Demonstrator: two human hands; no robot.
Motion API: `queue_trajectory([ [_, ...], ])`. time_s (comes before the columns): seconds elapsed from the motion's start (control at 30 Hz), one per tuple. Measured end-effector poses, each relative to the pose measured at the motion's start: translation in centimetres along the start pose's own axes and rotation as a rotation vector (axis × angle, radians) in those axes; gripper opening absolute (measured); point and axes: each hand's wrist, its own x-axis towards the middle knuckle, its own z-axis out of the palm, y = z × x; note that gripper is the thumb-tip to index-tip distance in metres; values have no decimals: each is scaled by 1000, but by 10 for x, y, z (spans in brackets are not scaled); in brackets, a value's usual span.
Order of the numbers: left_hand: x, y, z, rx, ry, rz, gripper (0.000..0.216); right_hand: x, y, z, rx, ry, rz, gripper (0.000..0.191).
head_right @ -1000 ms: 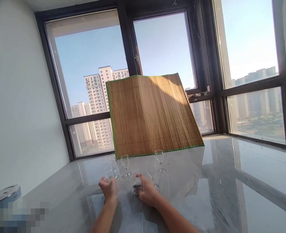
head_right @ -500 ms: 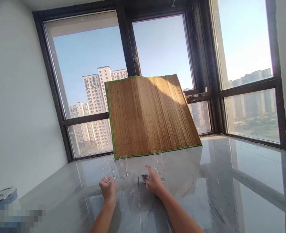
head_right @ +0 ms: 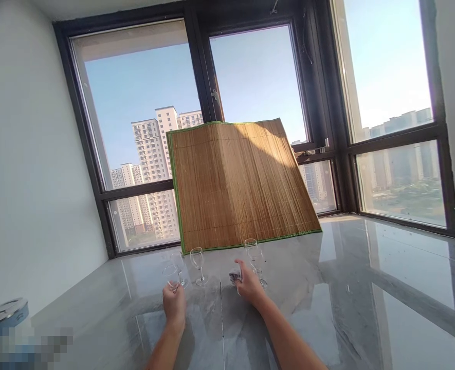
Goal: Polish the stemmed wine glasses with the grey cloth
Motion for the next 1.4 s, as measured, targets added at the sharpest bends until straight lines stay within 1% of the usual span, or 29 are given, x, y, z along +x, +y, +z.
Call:
queue_trajectory([
  [0.1, -6, 5, -1, 50, -52, 37, 26, -5, -12, 0, 28, 9, -61, 64],
  [0.17, -13, 9, 0, 125, -95, 95, 28, -10, -23, 2, 70, 17, -106, 64],
  [0.2, -17, 11, 1, 169, -112, 147, 30, -13, -29, 3, 95, 21, -133, 64],
  [0.27, -25, 13, 3, 254, -115, 304, 32, -20, -40, 8, 142, 32, -195, 64],
  [0.37, -38, 16, 7, 414, -48, 545, 34, -29, -54, 16, 180, 35, -263, 67],
  [0.43, -46, 17, 8, 532, -4, 639, 37, -35, -62, 20, 185, 14, -300, 68],
  [0.5, -54, 18, 8, 629, -6, 718, 39, -39, -68, 22, 165, -19, -348, 68],
  [0.6, -64, 20, 11, 704, -80, 812, 39, -42, -75, 21, 79, -25, -435, 66],
  [0.67, -68, 20, 13, 705, -153, 849, 39, -41, -76, 17, 12, 20, -480, 64],
  [0.73, -69, 18, 15, 691, -226, 888, 41, -38, -74, 13, -42, 82, -485, 64],
  [0.83, -69, 16, 16, 659, -286, 917, 48, -31, -66, 5, -117, 198, -397, 66],
  [0.9, -67, 15, 16, 615, -293, 892, 48, -27, -58, 2, -152, 263, -306, 67],
  [0.97, -65, 15, 16, 566, -284, 851, 45, -24, -52, 1, -152, 281, -220, 66],
  [1.07, -63, 14, 18, 541, -265, 811, 43, -23, -48, 6, -74, 222, -160, 63],
  [1.2, -61, 13, 19, 575, -261, 767, 43, -24, -49, 16, 107, 113, -195, 62],
  [1.3, -61, 14, 18, 585, -279, 769, 45, -23, -50, 18, 272, 88, -219, 59],
  [1.4, -62, 16, 15, 587, -286, 774, 44, -22, -53, 16, 416, 70, -215, 58],
])
